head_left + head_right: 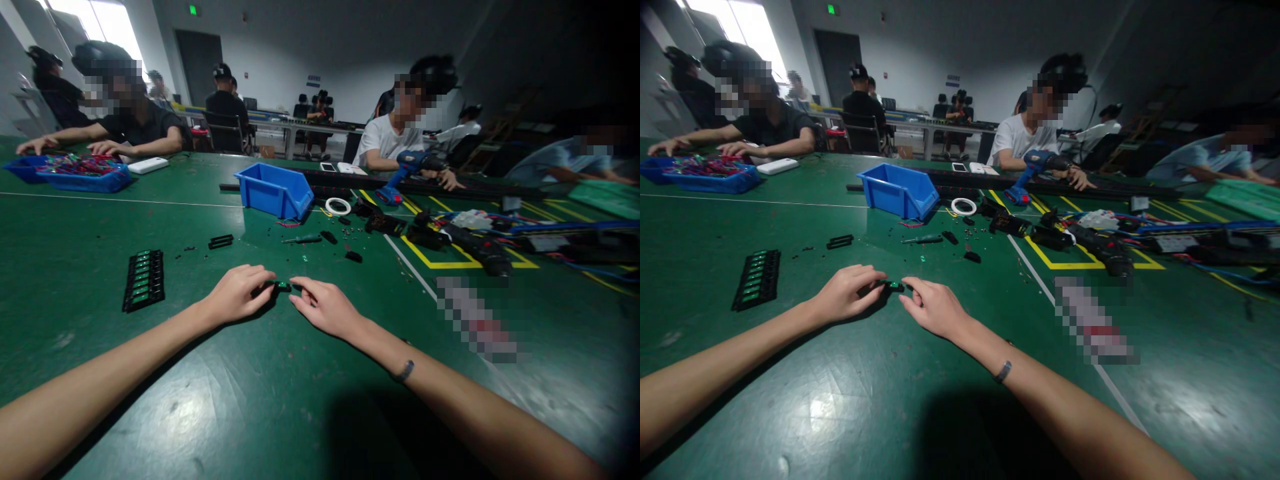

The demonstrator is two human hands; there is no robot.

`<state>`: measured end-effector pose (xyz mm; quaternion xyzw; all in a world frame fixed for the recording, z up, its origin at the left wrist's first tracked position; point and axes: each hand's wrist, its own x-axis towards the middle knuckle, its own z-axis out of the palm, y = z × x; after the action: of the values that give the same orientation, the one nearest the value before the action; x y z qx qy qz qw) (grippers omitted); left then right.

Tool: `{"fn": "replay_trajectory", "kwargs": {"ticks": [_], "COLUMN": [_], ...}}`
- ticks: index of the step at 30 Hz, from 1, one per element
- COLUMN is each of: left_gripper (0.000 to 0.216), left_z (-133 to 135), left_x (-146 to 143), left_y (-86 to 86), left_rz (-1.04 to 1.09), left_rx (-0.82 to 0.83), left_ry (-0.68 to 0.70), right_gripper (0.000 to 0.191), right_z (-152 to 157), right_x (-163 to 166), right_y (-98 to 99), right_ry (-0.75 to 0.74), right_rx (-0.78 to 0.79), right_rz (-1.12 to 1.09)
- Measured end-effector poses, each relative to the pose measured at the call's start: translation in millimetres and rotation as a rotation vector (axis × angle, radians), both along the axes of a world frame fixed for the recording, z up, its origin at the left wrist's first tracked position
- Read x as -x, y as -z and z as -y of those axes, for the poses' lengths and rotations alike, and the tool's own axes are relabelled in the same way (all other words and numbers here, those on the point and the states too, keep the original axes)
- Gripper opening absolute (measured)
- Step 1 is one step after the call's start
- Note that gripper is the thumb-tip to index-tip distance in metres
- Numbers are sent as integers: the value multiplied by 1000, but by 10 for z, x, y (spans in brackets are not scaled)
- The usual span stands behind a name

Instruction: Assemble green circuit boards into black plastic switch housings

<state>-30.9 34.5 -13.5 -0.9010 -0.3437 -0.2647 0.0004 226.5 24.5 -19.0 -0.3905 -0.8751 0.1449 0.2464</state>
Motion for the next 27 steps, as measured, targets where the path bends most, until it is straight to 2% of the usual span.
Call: {"fn": "replay_trajectory", "kwargs": {"ticks": [5,9,27], "left_gripper": [29,30,29], "left_z": [9,-4,-45], "left_x": [-6,-6,3], "left_y": [17,41,99], "left_rz": [-66,-85,-100], "left_rx": [-98,-136,-114], "left_ry": [30,26,39], "right_gripper": [45,48,46], "right_z": [27,25,14], "right_x": [11,19,18], "right_y": [-30,-30,-42], "right_ry": [-30,-36,-30], "right_rx": [-50,-76,-99], "right_rz": [67,105,155]}}
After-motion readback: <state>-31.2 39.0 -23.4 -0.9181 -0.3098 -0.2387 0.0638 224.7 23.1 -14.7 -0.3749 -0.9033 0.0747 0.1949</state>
